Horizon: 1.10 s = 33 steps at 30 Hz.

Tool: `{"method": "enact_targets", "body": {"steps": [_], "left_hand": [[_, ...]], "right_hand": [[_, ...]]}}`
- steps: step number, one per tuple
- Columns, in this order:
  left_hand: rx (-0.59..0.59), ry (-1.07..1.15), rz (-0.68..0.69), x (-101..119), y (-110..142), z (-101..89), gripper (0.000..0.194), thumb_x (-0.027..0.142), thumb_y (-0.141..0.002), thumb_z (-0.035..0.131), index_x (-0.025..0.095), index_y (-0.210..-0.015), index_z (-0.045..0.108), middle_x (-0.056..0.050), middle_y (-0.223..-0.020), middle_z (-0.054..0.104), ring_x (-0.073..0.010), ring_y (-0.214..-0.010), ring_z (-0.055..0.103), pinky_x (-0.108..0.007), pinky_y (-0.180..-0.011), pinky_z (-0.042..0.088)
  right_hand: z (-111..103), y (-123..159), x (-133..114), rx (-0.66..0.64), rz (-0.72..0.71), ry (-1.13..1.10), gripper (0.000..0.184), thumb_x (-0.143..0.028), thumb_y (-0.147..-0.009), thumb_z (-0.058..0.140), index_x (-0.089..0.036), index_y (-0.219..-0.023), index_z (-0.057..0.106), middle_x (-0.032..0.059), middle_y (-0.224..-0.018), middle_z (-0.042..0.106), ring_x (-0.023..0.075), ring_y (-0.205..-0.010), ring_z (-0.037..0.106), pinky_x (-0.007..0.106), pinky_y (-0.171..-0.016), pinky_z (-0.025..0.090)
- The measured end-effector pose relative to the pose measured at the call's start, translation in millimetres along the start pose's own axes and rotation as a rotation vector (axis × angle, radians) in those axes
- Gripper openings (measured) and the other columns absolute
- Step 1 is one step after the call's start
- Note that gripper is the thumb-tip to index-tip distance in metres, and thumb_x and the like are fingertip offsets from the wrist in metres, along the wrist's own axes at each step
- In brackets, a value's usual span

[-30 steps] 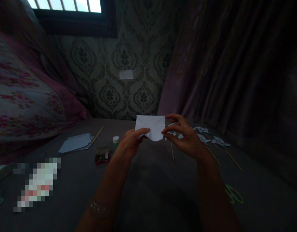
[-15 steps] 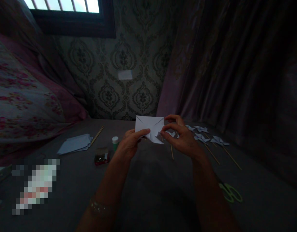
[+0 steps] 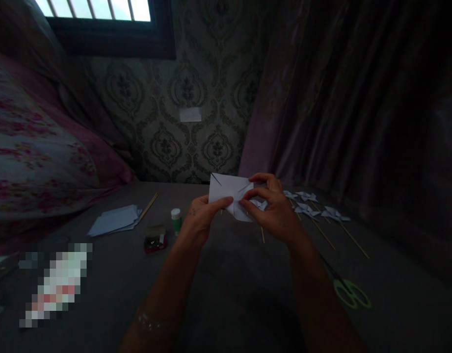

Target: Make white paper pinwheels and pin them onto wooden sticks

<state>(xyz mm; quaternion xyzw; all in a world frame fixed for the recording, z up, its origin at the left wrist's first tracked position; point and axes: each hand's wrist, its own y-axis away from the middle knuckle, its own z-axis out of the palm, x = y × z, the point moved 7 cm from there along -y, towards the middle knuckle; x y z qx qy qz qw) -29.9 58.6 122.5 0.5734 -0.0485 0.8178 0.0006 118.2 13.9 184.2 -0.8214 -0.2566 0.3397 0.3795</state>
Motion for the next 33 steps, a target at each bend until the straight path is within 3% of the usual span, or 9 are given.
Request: {"method": "enact_targets", "body": {"steps": [23,33], "left_hand": [[-0.046,-0.003,0.071,6.0,5.6,8.3,0.025,0.026,-0.058,0.08,0.015,-0.08,0.076,-0.008,-0.081,0.074,-0.0205,-0.074,0.067,-0.032,-0.075,0.049],[-0.043,-0.004,0.043,3.0,5.2,8.7,0.024,0.027,-0.057,0.08,0.015,-0.077,0.076,-0.007,-0.077,0.074,-0.0205,-0.069,0.066,-0.032,-0.069,0.049]], "right_hand": [[0.5,-1.3,3.5,0.137,0.032,0.045,0.009,-0.031,-0.081,0.064,-0.024,-0.077,0.066,0.0067,-0.108,0.056,0.0257,-0.105,0.052,0.049,-0.092,0.042],[0.2,-1.5,3.6,0.14,0.027,0.061,0.009,-0.031,-0.08,0.064,-0.024,-0.074,0.066,0.0063,-0.106,0.057,0.0255,-0.103,0.053,0.048,-0.091,0.042]]}}
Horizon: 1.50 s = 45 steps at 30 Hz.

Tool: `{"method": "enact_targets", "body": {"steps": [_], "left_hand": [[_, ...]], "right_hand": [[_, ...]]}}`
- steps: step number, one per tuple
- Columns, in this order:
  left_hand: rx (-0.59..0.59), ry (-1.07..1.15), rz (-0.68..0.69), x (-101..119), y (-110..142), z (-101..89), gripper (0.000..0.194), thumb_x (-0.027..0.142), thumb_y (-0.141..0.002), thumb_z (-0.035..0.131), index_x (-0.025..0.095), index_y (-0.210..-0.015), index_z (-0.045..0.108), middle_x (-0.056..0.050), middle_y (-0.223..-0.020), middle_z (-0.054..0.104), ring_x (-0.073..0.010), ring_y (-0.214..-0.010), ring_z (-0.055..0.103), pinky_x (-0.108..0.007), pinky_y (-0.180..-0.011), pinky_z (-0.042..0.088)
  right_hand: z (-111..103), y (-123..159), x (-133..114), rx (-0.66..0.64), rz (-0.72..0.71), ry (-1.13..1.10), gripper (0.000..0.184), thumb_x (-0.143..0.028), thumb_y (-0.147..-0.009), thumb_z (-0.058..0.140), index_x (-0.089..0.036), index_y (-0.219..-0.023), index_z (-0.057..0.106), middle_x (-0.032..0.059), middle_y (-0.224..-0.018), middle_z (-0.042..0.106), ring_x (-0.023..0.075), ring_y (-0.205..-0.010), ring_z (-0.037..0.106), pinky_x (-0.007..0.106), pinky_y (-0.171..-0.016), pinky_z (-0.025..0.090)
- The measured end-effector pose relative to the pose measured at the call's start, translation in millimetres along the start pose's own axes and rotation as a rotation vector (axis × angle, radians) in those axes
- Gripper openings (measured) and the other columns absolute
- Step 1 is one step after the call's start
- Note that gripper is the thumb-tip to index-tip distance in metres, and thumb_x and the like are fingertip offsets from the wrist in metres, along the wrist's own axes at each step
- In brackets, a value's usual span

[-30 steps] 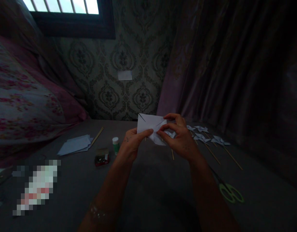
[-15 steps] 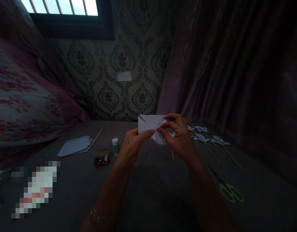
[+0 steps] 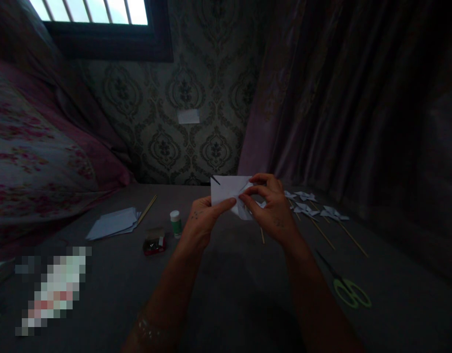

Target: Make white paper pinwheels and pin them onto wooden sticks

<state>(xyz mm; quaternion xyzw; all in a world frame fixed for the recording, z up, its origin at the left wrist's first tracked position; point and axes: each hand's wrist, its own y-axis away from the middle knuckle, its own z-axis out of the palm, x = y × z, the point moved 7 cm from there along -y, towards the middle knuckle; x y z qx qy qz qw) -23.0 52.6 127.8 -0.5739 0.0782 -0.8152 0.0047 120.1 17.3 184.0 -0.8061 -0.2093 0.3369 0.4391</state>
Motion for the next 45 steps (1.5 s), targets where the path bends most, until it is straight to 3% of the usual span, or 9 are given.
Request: {"method": "enact_targets", "body": {"steps": [24,38,45], "left_hand": [[-0.018,-0.019,-0.01,-0.9,1.8,3.6,0.026,0.027,-0.058,0.079,0.013,-0.08,0.075,-0.01,-0.082,0.074,-0.0217,-0.073,0.067,-0.034,-0.072,0.05],[0.018,-0.031,0.0,0.8,2.4,2.3,0.02,0.024,-0.057,0.076,0.013,-0.074,0.075,-0.006,-0.07,0.073,-0.0177,-0.06,0.064,-0.029,-0.064,0.048],[0.071,-0.017,0.006,-1.9,-1.2,-5.4,0.019,0.024,-0.054,0.074,0.012,-0.069,0.072,-0.005,-0.066,0.07,-0.017,-0.058,0.061,-0.028,-0.06,0.046]], "right_hand": [[-0.1,-0.6,1.6,-0.108,0.035,-0.028,0.008,-0.026,-0.08,0.064,-0.022,-0.073,0.066,0.0067,-0.107,0.058,0.0254,-0.105,0.052,0.047,-0.091,0.04],[3.6,1.3,0.5,-0.117,0.057,-0.021,0.008,-0.027,-0.079,0.064,-0.022,-0.074,0.066,0.0063,-0.108,0.059,0.0247,-0.106,0.051,0.046,-0.093,0.039],[5.0,1.0,-2.6,-0.061,0.07,-0.127,0.007,-0.028,-0.077,0.065,-0.022,-0.074,0.067,0.0061,-0.106,0.059,0.0231,-0.104,0.053,0.044,-0.094,0.038]]}}
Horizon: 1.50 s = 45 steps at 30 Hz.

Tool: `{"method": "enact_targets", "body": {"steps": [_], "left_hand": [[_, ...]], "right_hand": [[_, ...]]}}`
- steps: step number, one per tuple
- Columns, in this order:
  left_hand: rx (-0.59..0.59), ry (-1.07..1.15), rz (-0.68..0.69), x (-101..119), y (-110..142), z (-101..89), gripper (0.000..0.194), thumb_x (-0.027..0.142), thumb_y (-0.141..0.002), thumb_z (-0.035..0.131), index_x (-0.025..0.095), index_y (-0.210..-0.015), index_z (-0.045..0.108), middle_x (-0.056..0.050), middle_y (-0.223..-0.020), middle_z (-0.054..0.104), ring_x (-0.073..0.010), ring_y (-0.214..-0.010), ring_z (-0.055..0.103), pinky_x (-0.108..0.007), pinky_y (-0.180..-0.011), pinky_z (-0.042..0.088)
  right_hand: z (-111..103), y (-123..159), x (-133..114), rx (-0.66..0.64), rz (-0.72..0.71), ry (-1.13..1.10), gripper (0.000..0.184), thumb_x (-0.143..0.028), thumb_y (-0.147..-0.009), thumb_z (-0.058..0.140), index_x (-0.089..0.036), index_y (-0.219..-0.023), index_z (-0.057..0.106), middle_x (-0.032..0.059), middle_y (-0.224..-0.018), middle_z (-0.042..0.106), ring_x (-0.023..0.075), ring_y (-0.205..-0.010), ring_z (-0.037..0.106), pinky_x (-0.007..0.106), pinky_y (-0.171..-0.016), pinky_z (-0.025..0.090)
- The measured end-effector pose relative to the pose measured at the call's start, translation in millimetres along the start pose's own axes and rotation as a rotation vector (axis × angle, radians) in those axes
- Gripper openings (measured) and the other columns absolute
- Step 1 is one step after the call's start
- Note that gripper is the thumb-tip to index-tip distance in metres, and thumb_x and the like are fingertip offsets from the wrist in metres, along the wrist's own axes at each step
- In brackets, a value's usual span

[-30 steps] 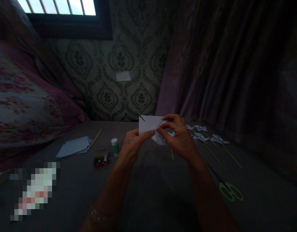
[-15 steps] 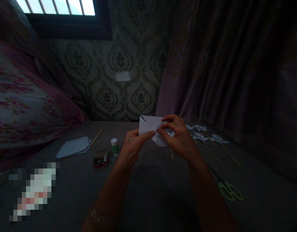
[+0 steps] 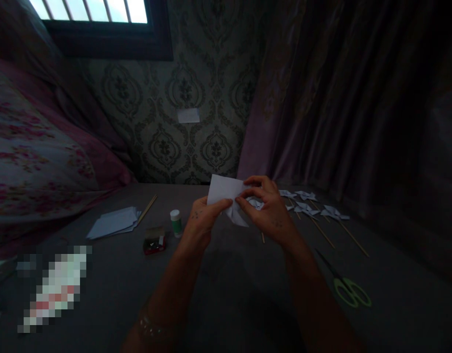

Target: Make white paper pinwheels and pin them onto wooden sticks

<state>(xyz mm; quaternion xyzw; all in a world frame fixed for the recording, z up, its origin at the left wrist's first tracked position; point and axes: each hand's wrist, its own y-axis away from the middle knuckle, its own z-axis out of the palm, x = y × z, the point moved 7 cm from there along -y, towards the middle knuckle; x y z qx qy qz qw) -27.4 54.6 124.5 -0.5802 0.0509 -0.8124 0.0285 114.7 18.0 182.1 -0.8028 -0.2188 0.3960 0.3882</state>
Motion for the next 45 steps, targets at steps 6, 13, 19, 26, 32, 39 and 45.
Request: {"method": "enact_targets", "body": {"steps": [6,13,19,26,32,39,45], "left_hand": [[0.051,0.034,-0.039,-6,-7,-9.2,0.017,0.02,-0.049,0.074,0.013,-0.063,0.07,-0.004,-0.067,0.069,-0.0153,-0.061,0.059,-0.027,-0.062,0.044],[-0.011,0.049,-0.066,-4,-2,-0.7,0.022,0.019,-0.047,0.074,0.011,-0.067,0.072,-0.006,-0.071,0.07,-0.0171,-0.064,0.061,-0.029,-0.067,0.046],[-0.069,-0.078,-0.111,-7,1,1.6,0.021,0.023,-0.051,0.074,0.013,-0.07,0.071,-0.004,-0.066,0.069,-0.0179,-0.06,0.061,-0.03,-0.064,0.047],[-0.233,-0.251,-0.049,-2,3,6.8,0.015,0.023,-0.057,0.072,0.014,-0.069,0.072,-0.003,-0.067,0.069,-0.0162,-0.062,0.059,-0.026,-0.062,0.044],[-0.264,-0.306,-0.032,0,5,6.0,0.011,0.021,-0.058,0.071,0.015,-0.067,0.072,-0.003,-0.063,0.066,-0.0151,-0.055,0.056,-0.025,-0.054,0.04],[-0.281,-0.335,-0.017,2,6,6.9,0.004,0.02,-0.059,0.069,0.017,-0.062,0.07,-0.002,-0.061,0.065,-0.0136,-0.054,0.054,-0.024,-0.052,0.04],[-0.262,-0.359,-0.029,5,8,7.1,0.004,0.019,-0.057,0.069,0.016,-0.06,0.069,-0.001,-0.056,0.062,-0.0126,-0.051,0.051,-0.023,-0.049,0.037]], "right_hand": [[-18,-2,40,0.178,0.291,-0.342,0.024,-0.044,-0.076,0.063,-0.021,-0.08,0.07,0.0071,-0.103,0.064,0.0213,-0.098,0.058,0.036,-0.082,0.045],[3,6,72,0.08,0.631,-0.701,0.025,-0.043,-0.065,0.072,-0.02,-0.076,0.073,0.0035,-0.084,0.07,0.0195,-0.085,0.061,0.033,-0.079,0.044],[7,5,60,-0.047,0.571,-0.639,0.029,-0.043,-0.064,0.073,-0.019,-0.08,0.071,0.004,-0.087,0.069,0.0185,-0.083,0.06,0.033,-0.078,0.044],[4,4,31,-0.328,0.331,-0.337,0.019,-0.037,-0.068,0.071,-0.02,-0.077,0.073,0.0058,-0.109,0.063,0.0201,-0.1,0.058,0.035,-0.087,0.043],[13,9,28,-0.449,0.301,-0.371,0.015,-0.029,-0.071,0.068,-0.02,-0.081,0.073,0.0045,-0.108,0.063,0.0191,-0.098,0.059,0.034,-0.084,0.046],[19,10,32,-0.491,0.318,-0.444,0.017,-0.029,-0.07,0.069,-0.02,-0.083,0.074,0.0049,-0.107,0.064,0.019,-0.096,0.06,0.032,-0.079,0.048],[21,11,30,-0.502,0.319,-0.469,0.017,-0.027,-0.07,0.067,-0.019,-0.083,0.074,0.0053,-0.106,0.064,0.019,-0.095,0.06,0.032,-0.08,0.048]]}}
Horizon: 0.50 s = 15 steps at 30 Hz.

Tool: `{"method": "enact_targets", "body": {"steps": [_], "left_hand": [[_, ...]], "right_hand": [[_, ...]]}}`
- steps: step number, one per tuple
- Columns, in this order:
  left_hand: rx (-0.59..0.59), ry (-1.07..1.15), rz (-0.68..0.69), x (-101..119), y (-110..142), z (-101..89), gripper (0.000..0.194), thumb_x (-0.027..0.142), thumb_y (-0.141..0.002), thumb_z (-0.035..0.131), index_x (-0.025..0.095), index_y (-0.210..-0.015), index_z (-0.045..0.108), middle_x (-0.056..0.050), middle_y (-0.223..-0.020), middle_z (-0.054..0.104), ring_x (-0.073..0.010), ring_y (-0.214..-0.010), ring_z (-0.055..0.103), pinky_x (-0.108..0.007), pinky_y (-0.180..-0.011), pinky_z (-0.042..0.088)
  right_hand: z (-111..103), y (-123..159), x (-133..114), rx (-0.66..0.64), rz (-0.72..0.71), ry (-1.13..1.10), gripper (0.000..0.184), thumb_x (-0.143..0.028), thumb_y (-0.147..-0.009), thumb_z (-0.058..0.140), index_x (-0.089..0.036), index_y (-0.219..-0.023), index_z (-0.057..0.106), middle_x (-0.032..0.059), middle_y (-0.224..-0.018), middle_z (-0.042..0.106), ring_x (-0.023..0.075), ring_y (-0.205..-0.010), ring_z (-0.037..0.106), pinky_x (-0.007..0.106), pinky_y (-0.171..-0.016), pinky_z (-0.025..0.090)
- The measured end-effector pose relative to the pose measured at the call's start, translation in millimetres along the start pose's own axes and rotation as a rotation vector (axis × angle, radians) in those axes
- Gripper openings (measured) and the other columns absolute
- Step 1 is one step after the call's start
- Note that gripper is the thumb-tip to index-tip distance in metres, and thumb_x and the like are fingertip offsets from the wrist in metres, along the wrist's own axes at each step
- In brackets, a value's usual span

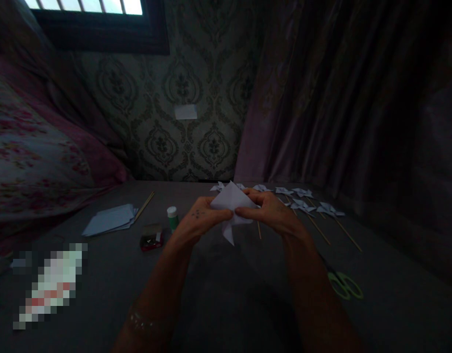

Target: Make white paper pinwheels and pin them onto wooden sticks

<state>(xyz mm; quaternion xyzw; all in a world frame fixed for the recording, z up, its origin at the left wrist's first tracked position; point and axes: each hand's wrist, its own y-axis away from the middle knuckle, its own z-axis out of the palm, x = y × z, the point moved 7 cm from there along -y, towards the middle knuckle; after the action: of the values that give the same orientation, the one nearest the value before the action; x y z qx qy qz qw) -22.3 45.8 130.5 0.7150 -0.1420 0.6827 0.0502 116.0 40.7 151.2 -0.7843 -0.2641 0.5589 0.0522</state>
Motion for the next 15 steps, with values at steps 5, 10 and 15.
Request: {"method": "enact_targets", "body": {"steps": [5,10,15], "left_hand": [[0.016,-0.002,-0.017,-2,0,-2.3,0.006,0.02,-0.057,0.07,0.016,-0.061,0.069,0.0,-0.058,0.063,-0.0132,-0.052,0.053,-0.023,-0.05,0.038],[0.006,0.027,-0.016,-8,-2,-5.0,0.008,0.022,-0.059,0.07,0.015,-0.063,0.07,-0.001,-0.059,0.063,-0.0132,-0.051,0.053,-0.024,-0.051,0.039],[0.03,0.114,-0.06,-14,-7,-8.5,0.01,0.024,-0.058,0.074,0.017,-0.065,0.071,-0.003,-0.062,0.067,-0.0146,-0.052,0.057,-0.026,-0.052,0.043]], "right_hand": [[3,-2,3,0.018,0.027,-0.001,0.017,-0.026,-0.068,0.067,-0.019,-0.082,0.073,0.0048,-0.106,0.064,0.0191,-0.096,0.059,0.03,-0.078,0.047],[5,-6,9,0.066,0.057,-0.041,0.014,-0.024,-0.065,0.067,-0.017,-0.075,0.073,0.0042,-0.1,0.065,0.016,-0.083,0.06,0.025,-0.067,0.046],[9,-8,22,0.125,0.162,-0.219,0.02,-0.029,-0.061,0.071,-0.016,-0.077,0.071,0.0016,-0.083,0.068,0.0129,-0.067,0.059,0.023,-0.058,0.044]]}}
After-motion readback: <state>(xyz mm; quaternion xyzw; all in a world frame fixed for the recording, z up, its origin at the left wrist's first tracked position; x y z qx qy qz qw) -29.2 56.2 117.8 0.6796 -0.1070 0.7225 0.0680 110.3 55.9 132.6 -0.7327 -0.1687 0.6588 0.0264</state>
